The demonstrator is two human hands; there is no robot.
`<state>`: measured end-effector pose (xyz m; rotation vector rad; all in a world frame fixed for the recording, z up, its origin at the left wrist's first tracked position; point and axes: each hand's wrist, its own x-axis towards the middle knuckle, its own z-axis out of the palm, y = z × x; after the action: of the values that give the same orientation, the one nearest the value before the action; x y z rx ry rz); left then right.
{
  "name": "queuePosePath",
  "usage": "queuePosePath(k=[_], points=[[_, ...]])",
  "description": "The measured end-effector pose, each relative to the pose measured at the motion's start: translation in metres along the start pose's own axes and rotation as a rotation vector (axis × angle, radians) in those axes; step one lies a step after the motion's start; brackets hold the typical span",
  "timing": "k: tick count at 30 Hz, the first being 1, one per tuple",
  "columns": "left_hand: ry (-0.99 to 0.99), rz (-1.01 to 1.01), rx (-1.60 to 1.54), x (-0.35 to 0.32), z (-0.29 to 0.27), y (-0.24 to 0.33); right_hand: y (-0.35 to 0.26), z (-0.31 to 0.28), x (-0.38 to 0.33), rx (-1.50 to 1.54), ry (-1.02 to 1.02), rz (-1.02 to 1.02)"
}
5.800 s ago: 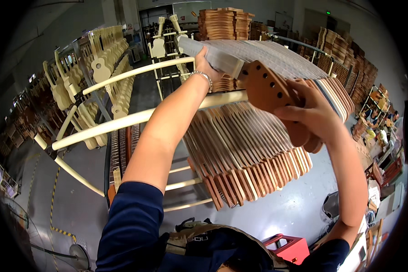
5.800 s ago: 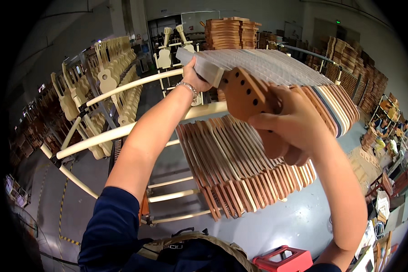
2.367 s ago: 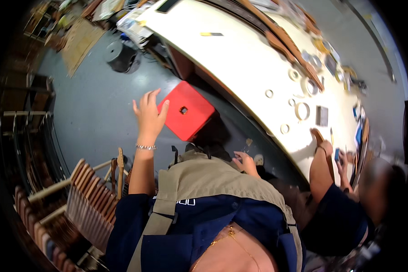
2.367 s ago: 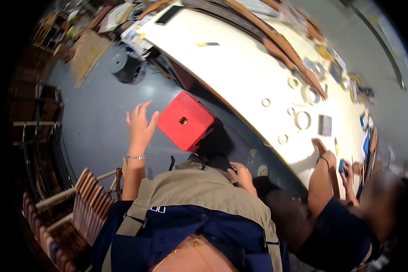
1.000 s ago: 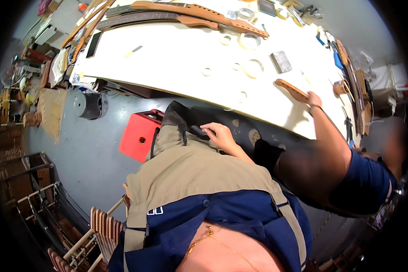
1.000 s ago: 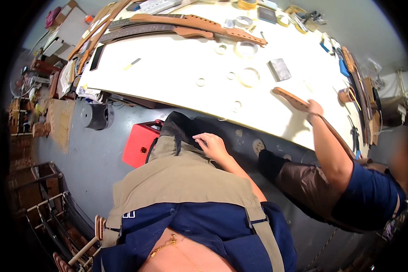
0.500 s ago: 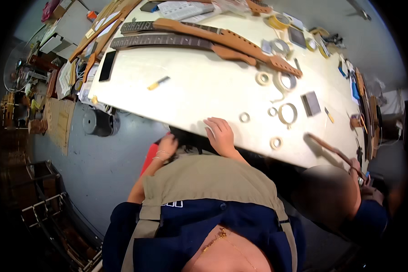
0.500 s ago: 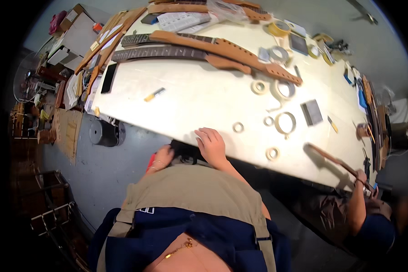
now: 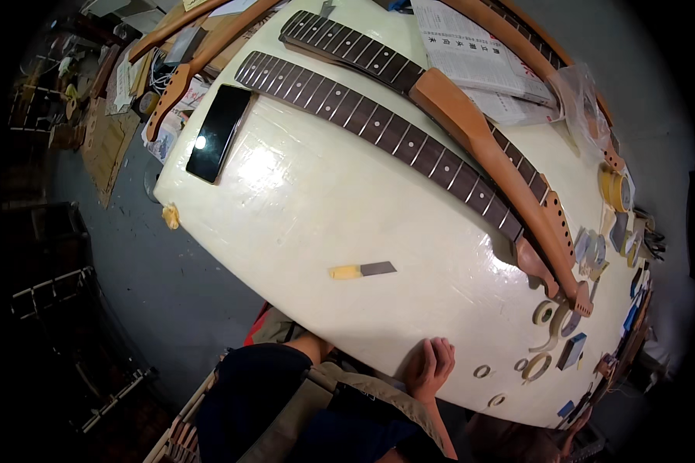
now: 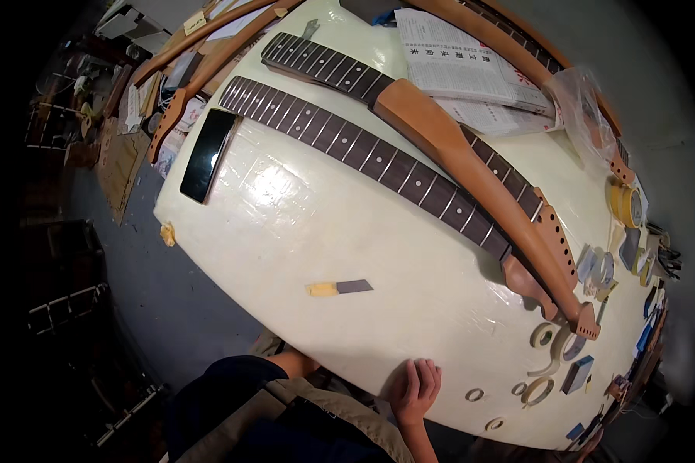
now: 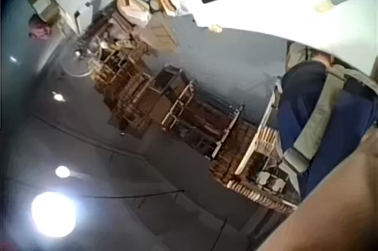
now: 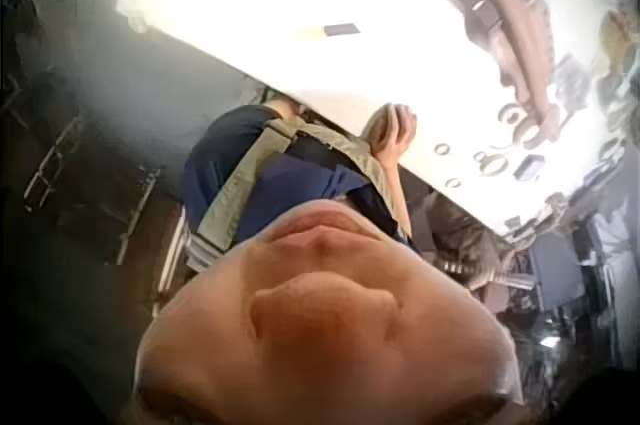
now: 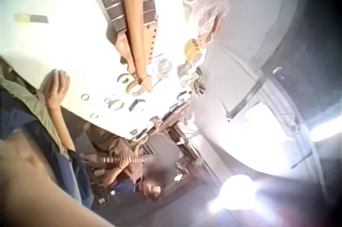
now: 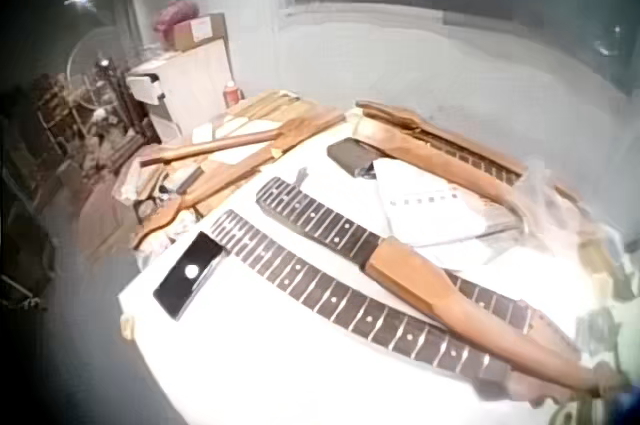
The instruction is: The person applies masking tape to the edges of guitar necks. They pick up a guitar neck, unroll tape, and press it along the sides of the fretboard. The person repeats this process for multiple necks, placing the finished ones on a drying rack.
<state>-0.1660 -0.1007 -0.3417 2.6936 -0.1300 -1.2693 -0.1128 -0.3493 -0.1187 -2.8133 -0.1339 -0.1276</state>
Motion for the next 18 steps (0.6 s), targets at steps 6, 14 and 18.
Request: queuePosePath(k=[6,14,18], points=[[0.062,-0.018,0.023,0.015,0.004,-0.029,0.0,-0.002,0.001,-0.066,-0.007,-0.011],[0.064,0.044,0.101,0.052,-0.004,-0.053,-0.009,-0.003,0.008,-0.036,0.07,0.015],[0.055,0.08,0.135,0.074,-0.006,-0.061,-0.005,-0.006,0.013,-0.022,0.044,-0.002]])
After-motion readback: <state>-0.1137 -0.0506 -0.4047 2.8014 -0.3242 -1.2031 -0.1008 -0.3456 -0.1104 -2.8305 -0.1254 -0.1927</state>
